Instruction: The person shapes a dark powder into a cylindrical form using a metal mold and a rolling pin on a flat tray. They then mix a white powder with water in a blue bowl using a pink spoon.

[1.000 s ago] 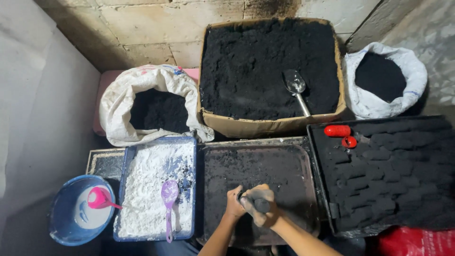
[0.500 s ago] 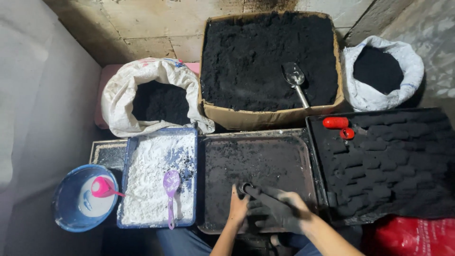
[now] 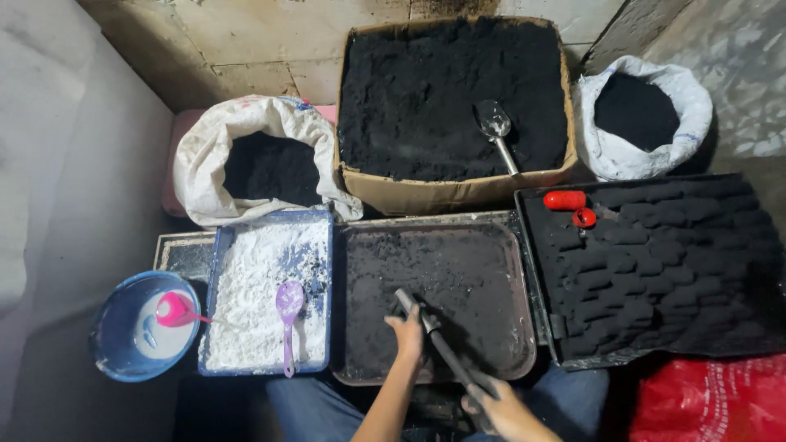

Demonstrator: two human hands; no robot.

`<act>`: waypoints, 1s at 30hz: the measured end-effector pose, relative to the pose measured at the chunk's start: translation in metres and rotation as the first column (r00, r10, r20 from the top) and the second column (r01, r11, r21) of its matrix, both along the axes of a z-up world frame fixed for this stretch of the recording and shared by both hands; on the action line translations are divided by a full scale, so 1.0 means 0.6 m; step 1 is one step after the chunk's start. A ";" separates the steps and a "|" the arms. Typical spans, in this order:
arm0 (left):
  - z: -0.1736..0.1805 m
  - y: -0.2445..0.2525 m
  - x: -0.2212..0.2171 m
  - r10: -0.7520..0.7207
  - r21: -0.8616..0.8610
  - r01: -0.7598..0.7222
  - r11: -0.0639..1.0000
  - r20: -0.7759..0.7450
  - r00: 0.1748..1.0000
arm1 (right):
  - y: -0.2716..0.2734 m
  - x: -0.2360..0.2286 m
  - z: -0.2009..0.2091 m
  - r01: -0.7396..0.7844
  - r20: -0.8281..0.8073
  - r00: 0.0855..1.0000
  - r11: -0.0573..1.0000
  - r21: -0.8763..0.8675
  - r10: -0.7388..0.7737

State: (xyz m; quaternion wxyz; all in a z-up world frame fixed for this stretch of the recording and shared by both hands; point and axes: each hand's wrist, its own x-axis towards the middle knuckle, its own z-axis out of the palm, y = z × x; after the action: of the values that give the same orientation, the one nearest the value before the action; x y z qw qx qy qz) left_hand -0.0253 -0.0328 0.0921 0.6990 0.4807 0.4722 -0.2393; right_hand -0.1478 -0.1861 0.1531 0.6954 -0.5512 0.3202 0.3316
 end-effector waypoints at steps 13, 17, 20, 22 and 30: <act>0.118 -0.011 0.003 0.188 -0.150 -0.169 0.974 0.119 0.975 | 0.048 0.006 0.084 -0.197 -0.051 0.980 0.907 -0.372 0.192; 0.107 -0.014 0.002 0.091 -0.044 -0.086 0.995 0.149 0.985 | 0.044 0.006 0.086 -0.230 0.013 0.967 0.891 -0.392 0.256; 0.103 -0.015 0.005 0.114 -0.064 -0.106 0.992 0.155 0.981 | 0.048 0.008 0.089 -0.202 0.018 0.975 0.913 -0.355 0.223; 0.104 -0.023 0.002 0.171 -0.123 -0.152 0.981 0.167 0.971 | 0.047 0.007 0.089 -0.150 0.017 0.987 0.940 -0.305 0.162; 0.092 -0.017 -0.002 0.155 -0.117 -0.136 0.984 0.169 0.973 | 0.059 0.032 0.117 -0.261 -0.126 0.965 0.903 -0.340 0.232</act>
State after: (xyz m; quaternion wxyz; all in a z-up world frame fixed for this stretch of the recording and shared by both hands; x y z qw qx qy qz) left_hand -0.0263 -0.0429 0.1474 0.7783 0.4269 0.4288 -0.1678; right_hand -0.1286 -0.1505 0.2234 0.5235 -0.6890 0.3308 0.3765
